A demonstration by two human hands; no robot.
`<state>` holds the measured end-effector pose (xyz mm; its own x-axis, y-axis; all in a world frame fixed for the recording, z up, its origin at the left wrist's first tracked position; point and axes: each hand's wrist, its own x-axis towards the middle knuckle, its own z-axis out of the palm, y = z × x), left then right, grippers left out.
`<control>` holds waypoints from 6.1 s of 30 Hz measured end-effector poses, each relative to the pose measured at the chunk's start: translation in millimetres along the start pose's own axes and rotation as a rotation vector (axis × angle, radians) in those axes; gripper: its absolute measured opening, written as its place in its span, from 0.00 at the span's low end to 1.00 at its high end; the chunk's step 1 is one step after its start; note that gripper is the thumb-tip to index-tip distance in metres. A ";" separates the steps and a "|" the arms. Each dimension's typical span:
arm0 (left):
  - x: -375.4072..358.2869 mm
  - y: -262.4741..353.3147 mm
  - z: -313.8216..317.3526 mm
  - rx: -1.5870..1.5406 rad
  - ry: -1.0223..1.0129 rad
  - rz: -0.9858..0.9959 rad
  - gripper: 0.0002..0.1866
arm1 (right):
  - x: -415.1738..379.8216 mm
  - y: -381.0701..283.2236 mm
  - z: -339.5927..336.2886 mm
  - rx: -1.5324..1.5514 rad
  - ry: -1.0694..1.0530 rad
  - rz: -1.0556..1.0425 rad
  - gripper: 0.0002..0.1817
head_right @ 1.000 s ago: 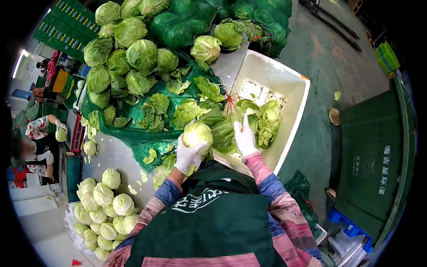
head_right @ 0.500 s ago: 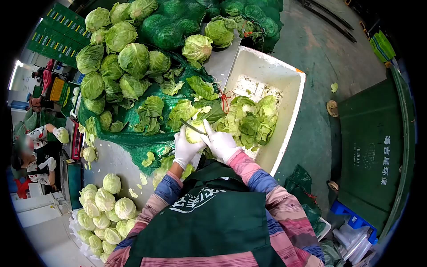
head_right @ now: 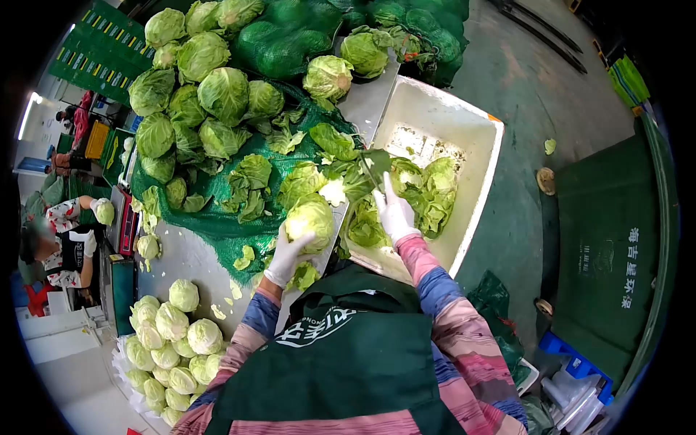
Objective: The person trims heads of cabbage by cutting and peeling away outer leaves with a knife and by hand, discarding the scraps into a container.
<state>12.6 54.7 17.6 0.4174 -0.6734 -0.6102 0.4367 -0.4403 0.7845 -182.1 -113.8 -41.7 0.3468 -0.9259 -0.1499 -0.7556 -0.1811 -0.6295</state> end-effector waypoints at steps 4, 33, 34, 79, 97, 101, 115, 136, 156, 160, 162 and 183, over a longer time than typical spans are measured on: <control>29.1 -9.6 14.3 0.753 0.206 0.422 0.46 | -7.4 -35.2 4.9 0.163 -0.133 -0.305 0.27; 29.7 1.0 -14.0 0.512 -0.058 0.388 0.53 | -14.4 -59.2 17.3 0.423 -0.251 -0.041 0.36; 29.2 2.6 -11.8 0.514 -0.061 0.391 0.53 | -12.9 -61.8 23.1 0.366 -0.191 -0.126 0.35; 10.5 0.3 7.7 0.664 0.357 0.583 0.64 | -3.3 -45.8 -10.7 -0.064 -0.266 -0.126 0.33; 27.1 -7.3 15.5 0.947 0.344 0.713 0.48 | -27.6 -70.8 37.3 0.078 -0.399 -0.251 0.34; 24.2 -6.6 13.5 0.781 0.376 0.635 0.49 | -17.8 -73.7 41.6 0.356 -0.473 -0.109 0.28; 9.8 -32.3 -26.0 0.489 0.196 0.501 0.50 | -2.6 -48.9 -12.5 0.058 -0.111 -0.021 0.33; 6.7 -21.9 -9.6 0.798 0.237 0.664 0.52 | 23.6 -66.4 13.2 0.576 -0.503 0.142 0.23; 18.6 -25.4 -21.7 0.156 0.170 0.360 0.38 | -4.4 -92.9 42.2 0.444 -0.587 -0.002 0.28; 18.4 -23.2 -23.9 0.161 0.151 0.482 0.42 | -2.0 -75.1 58.8 0.330 -0.505 -0.253 0.24; 16.8 -14.9 -19.5 0.074 0.141 0.461 0.44 | -3.0 -58.3 59.0 0.388 -0.461 -0.082 0.20; 24.1 -14.6 -1.5 0.666 0.245 0.548 0.54 | -16.4 -80.9 17.4 -0.105 -0.519 -0.547 0.33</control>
<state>17.5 45.8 -8.8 0.6227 -0.7786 -0.0777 -0.3950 -0.3986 0.8277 -117.0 -78.2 -1.6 0.8843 -0.4252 -0.1930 -0.4409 -0.6242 -0.6450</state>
